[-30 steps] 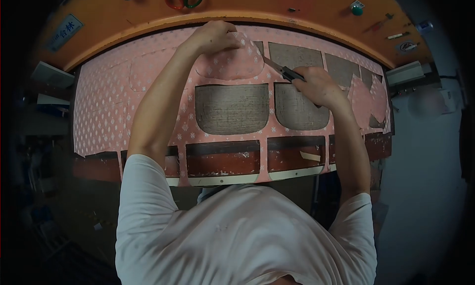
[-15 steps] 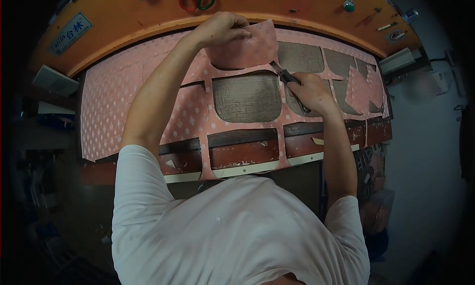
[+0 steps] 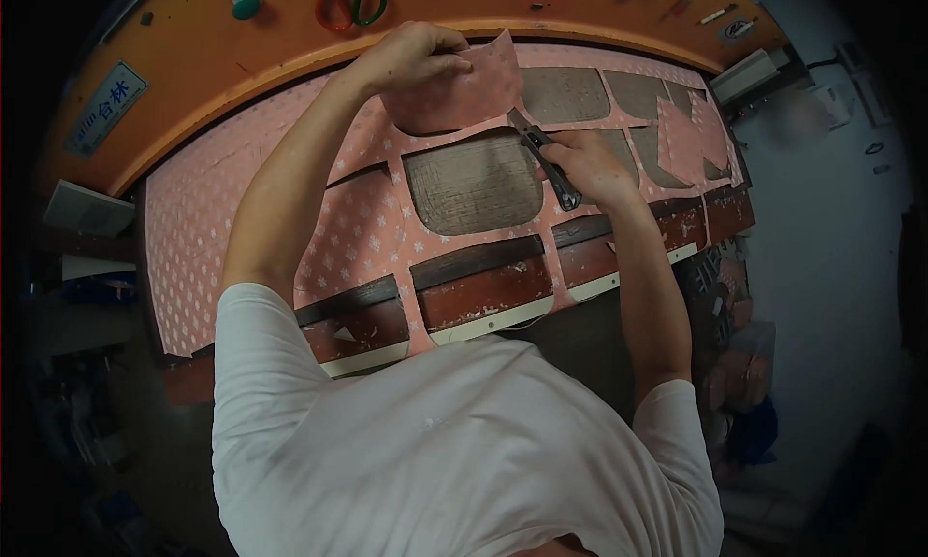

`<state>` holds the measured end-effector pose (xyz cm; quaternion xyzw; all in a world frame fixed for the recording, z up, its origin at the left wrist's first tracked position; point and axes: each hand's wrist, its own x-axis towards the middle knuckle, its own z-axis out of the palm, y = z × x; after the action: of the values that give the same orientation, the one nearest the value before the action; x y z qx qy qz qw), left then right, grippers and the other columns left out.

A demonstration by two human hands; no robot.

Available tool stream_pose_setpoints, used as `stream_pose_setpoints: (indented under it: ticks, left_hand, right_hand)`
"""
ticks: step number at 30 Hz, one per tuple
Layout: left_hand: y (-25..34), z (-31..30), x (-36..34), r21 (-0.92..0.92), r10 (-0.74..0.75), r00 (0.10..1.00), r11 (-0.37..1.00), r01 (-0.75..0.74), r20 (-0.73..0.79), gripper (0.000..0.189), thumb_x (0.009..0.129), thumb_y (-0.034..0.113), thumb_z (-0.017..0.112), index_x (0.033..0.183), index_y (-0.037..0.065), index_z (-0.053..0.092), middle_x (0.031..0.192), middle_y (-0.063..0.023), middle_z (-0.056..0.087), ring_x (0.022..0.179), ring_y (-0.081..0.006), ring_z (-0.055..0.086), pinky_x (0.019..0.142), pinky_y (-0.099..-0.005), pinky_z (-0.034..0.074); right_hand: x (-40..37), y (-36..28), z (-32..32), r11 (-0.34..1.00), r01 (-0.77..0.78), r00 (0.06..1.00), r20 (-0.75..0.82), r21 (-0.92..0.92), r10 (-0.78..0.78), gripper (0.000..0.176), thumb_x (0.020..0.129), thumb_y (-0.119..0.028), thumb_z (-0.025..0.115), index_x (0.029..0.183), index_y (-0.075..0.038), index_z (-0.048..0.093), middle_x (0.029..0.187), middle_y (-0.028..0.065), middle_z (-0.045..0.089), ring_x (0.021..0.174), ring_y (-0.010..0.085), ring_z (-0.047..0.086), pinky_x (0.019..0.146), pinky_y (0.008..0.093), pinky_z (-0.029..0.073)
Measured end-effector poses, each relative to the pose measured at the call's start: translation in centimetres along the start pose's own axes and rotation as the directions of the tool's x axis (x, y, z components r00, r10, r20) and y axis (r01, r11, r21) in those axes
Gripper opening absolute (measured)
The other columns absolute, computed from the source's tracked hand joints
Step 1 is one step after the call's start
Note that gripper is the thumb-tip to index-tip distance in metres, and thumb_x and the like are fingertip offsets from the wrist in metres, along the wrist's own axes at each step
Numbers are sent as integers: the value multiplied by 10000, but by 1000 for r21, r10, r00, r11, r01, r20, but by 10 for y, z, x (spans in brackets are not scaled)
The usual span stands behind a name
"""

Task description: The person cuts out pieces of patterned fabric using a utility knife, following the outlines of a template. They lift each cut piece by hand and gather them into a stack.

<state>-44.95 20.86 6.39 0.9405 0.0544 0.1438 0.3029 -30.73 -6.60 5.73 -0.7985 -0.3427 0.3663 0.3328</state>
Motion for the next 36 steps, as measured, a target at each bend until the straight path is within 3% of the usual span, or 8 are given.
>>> stream_pose_setpoints:
  ticks: [3, 8, 17, 21, 26, 29, 33, 36]
  left_hand:
    - [2, 3, -4, 3, 71, 995, 997, -71, -64, 257, 924, 243, 714, 1002, -2, 701, 797, -88, 681, 738, -141, 606, 715, -324, 501]
    - [3, -1, -7, 37, 109, 994, 993, -108, -29, 298, 908, 283, 721, 1043, 18, 711, 895, -125, 714, 813, -231, 664, 753, -359, 515]
    - [-6, 4, -1, 44, 67, 993, 997, -62, -97, 295, 900, 287, 725, 1050, 33, 726, 948, -133, 736, 853, -265, 697, 777, -371, 528]
    - [-21, 4, 8, 8, -36, 996, 999, 37, -79, 306, 926, 283, 716, 1069, 12, 712, 849, -96, 705, 814, -186, 664, 759, -328, 519]
    - [-62, 14, 1, 1, -71, 997, 997, 71, 7, 421, 908, 347, 735, 1145, 2, 683, 940, -69, 710, 876, -180, 649, 799, -309, 514]
    - [-78, 10, -7, 72, -91, 993, 994, 86, 71, 416, 914, 362, 723, 1115, 0, 681, 916, -63, 702, 844, -176, 639, 775, -312, 510]
    - [-54, -2, 1, -17, -145, 965, 988, 152, 217, 367, 921, 344, 708, 1003, -12, 665, 814, -54, 664, 750, -171, 610, 709, -338, 500]
    - [-54, 6, 17, 44, -46, 978, 998, 38, 204, 335, 913, 309, 709, 901, -14, 622, 724, -44, 602, 677, -165, 555, 655, -364, 473]
  right_hand:
    - [-5, -7, 5, 998, -9, 1000, -17, 67, 11, 315, 908, -175, 550, 1011, 84, 697, 768, 86, 706, 621, 123, 600, 540, 309, 468]
    - [1, 7, 20, 981, -16, 1000, -1, 196, 17, 312, 924, -178, 573, 1033, 95, 679, 781, 81, 704, 617, 109, 602, 535, 278, 476]
    - [-5, 28, 41, 993, 42, 999, -29, -113, -46, 275, 929, -186, 582, 992, 64, 679, 780, 79, 696, 660, 119, 613, 576, 288, 480]
    - [-29, 18, 33, 991, 15, 995, -103, 132, -2, 259, 957, -179, 569, 1040, 44, 669, 790, 47, 675, 649, 95, 586, 574, 271, 474]
    - [-61, 51, 21, 954, -29, 991, -118, 300, 67, 268, 990, -163, 580, 1175, 14, 660, 826, 16, 655, 706, 70, 590, 614, 275, 486]
    - [-80, 65, 25, 954, 133, 981, -172, 268, -89, 309, 984, -119, 589, 1259, 12, 643, 846, 9, 643, 745, 64, 581, 655, 245, 481]
    - [-94, 42, 37, 974, 144, 988, -85, 178, -131, 359, 976, -93, 598, 1313, 29, 604, 852, -16, 628, 783, 45, 560, 669, 228, 460]
    - [-87, -5, 55, 951, 266, 963, 1, -155, -269, 300, 929, -114, 615, 1176, 57, 609, 799, 121, 654, 692, 213, 630, 648, 351, 495]
